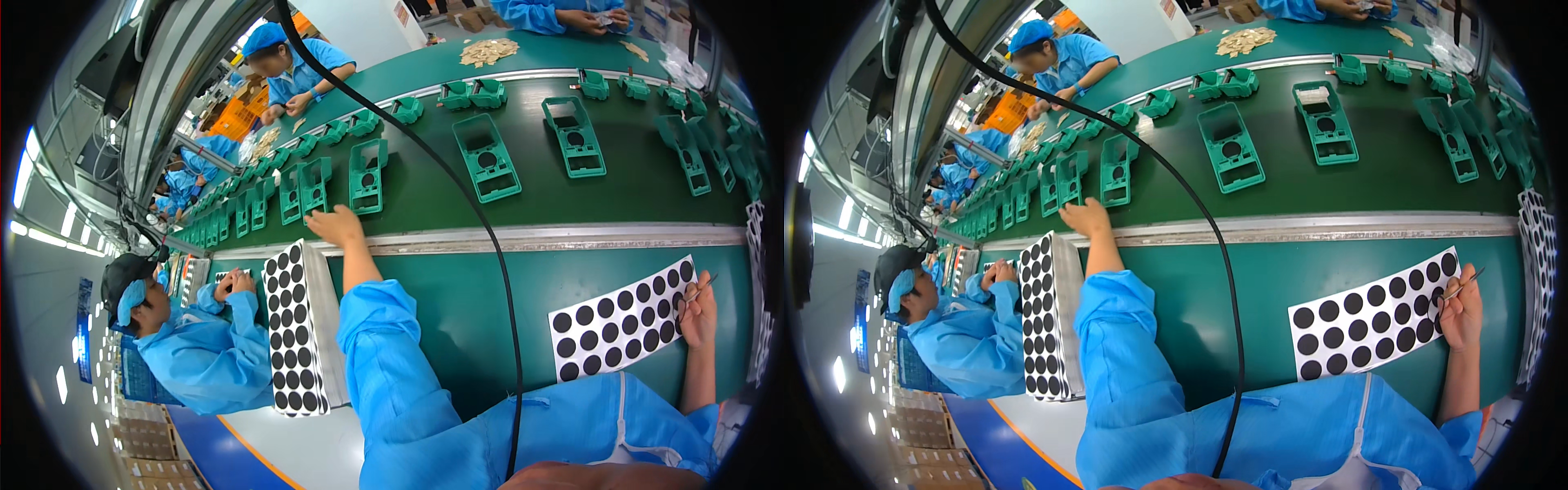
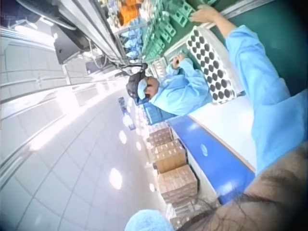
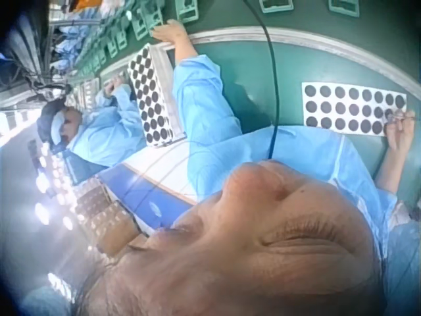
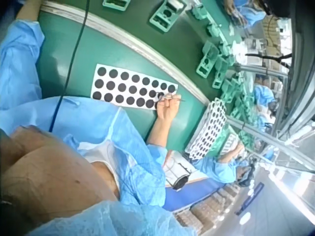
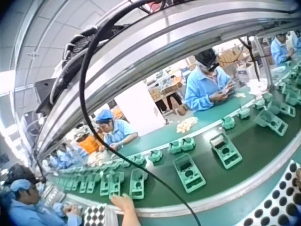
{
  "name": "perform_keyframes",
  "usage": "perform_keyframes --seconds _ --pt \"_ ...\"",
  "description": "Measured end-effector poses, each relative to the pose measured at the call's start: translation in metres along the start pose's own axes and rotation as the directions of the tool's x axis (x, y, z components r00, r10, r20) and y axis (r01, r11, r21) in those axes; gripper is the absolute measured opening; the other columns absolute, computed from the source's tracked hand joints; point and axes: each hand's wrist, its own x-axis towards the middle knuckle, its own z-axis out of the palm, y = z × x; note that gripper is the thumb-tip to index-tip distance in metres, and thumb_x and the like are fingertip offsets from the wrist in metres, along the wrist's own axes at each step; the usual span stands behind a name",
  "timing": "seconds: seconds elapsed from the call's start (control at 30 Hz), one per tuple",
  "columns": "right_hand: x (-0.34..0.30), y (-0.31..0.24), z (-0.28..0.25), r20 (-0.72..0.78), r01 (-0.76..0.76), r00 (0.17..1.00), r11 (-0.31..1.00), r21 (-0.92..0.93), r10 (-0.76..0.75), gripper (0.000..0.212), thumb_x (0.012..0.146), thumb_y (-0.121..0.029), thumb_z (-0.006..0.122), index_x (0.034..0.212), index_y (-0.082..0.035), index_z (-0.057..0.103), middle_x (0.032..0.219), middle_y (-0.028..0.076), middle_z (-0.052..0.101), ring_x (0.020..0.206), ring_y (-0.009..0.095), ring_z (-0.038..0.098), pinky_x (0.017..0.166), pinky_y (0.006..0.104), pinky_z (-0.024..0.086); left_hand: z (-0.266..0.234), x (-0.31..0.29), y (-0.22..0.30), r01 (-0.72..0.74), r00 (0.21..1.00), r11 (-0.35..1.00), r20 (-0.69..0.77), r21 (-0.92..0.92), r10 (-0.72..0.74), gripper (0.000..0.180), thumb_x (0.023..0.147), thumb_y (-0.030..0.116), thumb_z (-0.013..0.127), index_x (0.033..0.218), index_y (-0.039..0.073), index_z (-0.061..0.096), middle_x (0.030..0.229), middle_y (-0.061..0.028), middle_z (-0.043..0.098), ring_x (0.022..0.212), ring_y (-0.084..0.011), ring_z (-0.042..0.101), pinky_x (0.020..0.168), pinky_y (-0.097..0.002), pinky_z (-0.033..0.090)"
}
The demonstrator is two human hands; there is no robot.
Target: Applying black circular components and stickers to green plastic electronic casings on an assembly line.
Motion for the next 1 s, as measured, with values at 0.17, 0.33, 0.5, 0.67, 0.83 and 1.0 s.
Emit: perform_keyframes --seconds 0.17,0.33,0.5,0.67,0.83,1.0 --pt "0.007 0.0 0.0 -0.053 -0.033 0.998 0.999 0.021 0.034 0.008 0.095 -0.014 0.04 0.098 -0.006 0.038 0.086 0.011 0.055 0.06 0.008 0.052 0.078 0.0339 0.055 -0.028 0.016 0.019 0.022 0.92 0.983 0.382 0.183 -0.092 0.043 0.079 0.027 0.056 0.112 -0.002 0.053 0.127 -0.0188 0.044 0.12 -0.0345 0.038 0.1 -0.0524 0.028" --pt "0.007 0.002 0.003 0.009 0.011 1.0 1.0 -0.015 -0.01 0.009 0.096 -0.016 0.037 0.098 -0.006 0.038 0.086 0.012 0.056 0.061 0.008 0.052 0.077 0.0346 0.055 -0.006 0.019 0.011 0.15 0.948 0.954 0.238 0.259 -0.213 0.066 0.071 0.052 0.063 0.122 0.012 0.048 0.126 -0.0175 0.045 0.122 -0.0323 0.037 0.102 -0.0541 0.019" --pt "0.01 0.009 0.006 -0.065 0.017 0.998 0.996 -0.086 -0.023 0.007 0.096 -0.014 0.038 0.097 -0.008 0.04 0.08 0.009 0.055 0.056 0.009 0.052 0.064 0.03 0.056 -0.013 0.024 0.003 0.112 0.933 0.956 0.302 0.271 -0.195 0.079 0.066 0.053 0.067 0.13 0.015 0.039 0.12 -0.0266 0.045 0.111 -0.0379 0.046 0.094 -0.0478 0.034" --pt "0.01 0.014 0.024 -0.138 0.022 0.99 0.996 -0.088 -0.034 0.006 0.092 -0.012 0.047 0.092 -0.008 0.043 0.072 0.006 0.055 0.05 0.007 0.044 0.064 0.0261 0.05 -0.029 0.0 0.01 0.179 0.981 0.983 -0.068 -0.038 -0.181 0.068 0.07 0.042 0.068 0.126 0.014 0.042 0.109 -0.0247 0.044 0.094 -0.0398 0.049 0.081 -0.0468 0.042" --pt "0.007 0.017 0.035 -0.059 0.037 0.997 0.984 -0.172 -0.048 0.012 0.088 -0.013 0.056 0.088 -0.008 0.045 0.076 0.007 0.059 0.058 0.009 0.049 0.065 0.0242 0.044 -0.085 -0.078 0.054 -0.157 0.98 0.902 0.051 -0.403 0.193 0.07 0.07 0.03 0.072 0.128 0.006 0.04 0.101 -0.0182 0.039 0.08 -0.0271 0.042 0.073 -0.0384 0.038" --pt "0.011 0.022 0.048 -0.107 0.043 0.992 0.967 -0.252 -0.072 0.013 0.089 -0.015 0.055 0.084 -0.01 0.043 0.067 0.001 0.048 0.065 0.01 0.05 0.07 0.0272 0.044 -0.154 -0.199 0.108 0.282 0.634 0.626 0.631 -0.727 0.448 0.063 0.077 0.018 0.068 0.13 0.002 0.038 0.103 -0.0074 0.049 0.083 -0.013 0.048 0.07 -0.024 0.041"
